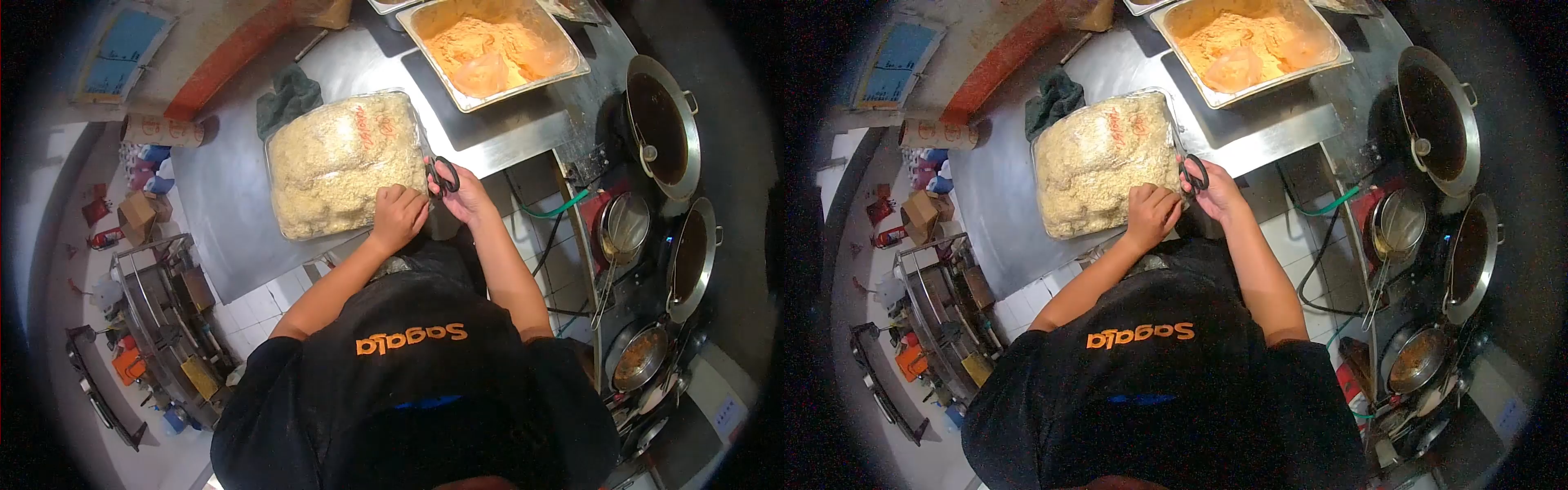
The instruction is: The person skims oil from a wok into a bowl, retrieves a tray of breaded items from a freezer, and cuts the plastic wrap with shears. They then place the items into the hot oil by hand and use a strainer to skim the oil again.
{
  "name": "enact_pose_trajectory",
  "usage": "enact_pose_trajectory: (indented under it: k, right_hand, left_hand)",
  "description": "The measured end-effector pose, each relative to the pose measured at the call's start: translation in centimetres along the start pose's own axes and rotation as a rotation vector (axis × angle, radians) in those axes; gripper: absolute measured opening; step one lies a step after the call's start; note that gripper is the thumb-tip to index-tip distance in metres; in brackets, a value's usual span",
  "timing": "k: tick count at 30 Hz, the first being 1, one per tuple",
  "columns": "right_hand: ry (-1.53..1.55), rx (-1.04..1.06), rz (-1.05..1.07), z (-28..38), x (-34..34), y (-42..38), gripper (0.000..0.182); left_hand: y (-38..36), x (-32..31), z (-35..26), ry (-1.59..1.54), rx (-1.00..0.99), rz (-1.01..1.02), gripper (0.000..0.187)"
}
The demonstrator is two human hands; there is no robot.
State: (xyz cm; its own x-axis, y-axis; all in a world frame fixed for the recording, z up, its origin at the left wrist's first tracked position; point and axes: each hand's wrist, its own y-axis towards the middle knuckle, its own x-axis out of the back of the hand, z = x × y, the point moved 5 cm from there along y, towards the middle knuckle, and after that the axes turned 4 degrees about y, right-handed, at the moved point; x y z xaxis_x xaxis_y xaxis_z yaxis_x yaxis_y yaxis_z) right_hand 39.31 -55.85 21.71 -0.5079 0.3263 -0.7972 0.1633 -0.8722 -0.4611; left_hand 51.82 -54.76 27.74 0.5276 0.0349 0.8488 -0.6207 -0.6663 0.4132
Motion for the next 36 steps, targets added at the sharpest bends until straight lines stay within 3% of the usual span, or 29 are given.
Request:
enact_pose_trajectory:
  k: [15, 18, 20, 21, 23, 25, 26, 28, 29, 31, 36]
  right_hand:
    - [-0.075, 0.02, 0.071, 4.1, -2.5, 6.5, 0.033]
    - [-0.195, 0.019, 0.111, 6.0, -4.7, 6.6, 0.033]
    - [-0.545, 0.013, 0.14, 5.9, -4.7, 5.9, 0.032]
    - [-0.542, 0.023, 0.133, 5.7, -4.4, 4.9, 0.032]
    - [-0.601, 0.102, -0.024, 5.1, -2.5, 1.4, 0.033]
    - [-0.71, 0.185, -0.175, 4.8, 1.1, -1.5, 0.033]
    - [-0.714, 0.187, -0.175, 4.5, 3.6, -2.0, 0.033]
    - [-1.161, 0.288, -0.398, 4.8, 7.1, -3.2, 0.034]
    - [-1.152, 0.29, -0.409, 4.9, 7.7, -3.2, 0.034]
    - [-1.51, 0.555, -0.482, 6.3, 7.2, -3.1, 0.034]
    - [-1.567, 0.589, -0.451, 7.1, 5.0, -0.7, 0.039]
  left_hand:
    - [0.2, 0.4, 0.4, -0.037, 0.009, 0.03, 0.017]
    - [1.2, 1.0, 0.4, -0.072, 0.071, 0.093, 0.016]
    - [2.9, 1.6, 0.6, -0.12, 0.11, 0.134, 0.015]
    - [4.3, 1.8, 1.1, -0.003, 0.134, 0.14, 0.015]
    - [6.3, 1.3, 2.6, 0.109, 0.159, 0.139, 0.015]
    - [7.7, 0.4, 3.2, 0.221, -0.145, 0.165, 0.013]
    - [7.8, -0.5, 3.8, 0.279, -0.18, 0.356, 0.016]
    - [8.5, -0.7, 4.3, 0.273, -0.24, 0.424, 0.016]
    - [8.8, -0.9, 4.3, 0.266, -0.303, 0.495, 0.018]
    - [9.3, -0.8, 4.3, 0.259, -0.365, 0.536, 0.017]
    - [10.1, -0.5, 4.2, 0.219, -0.498, 0.614, 0.018]
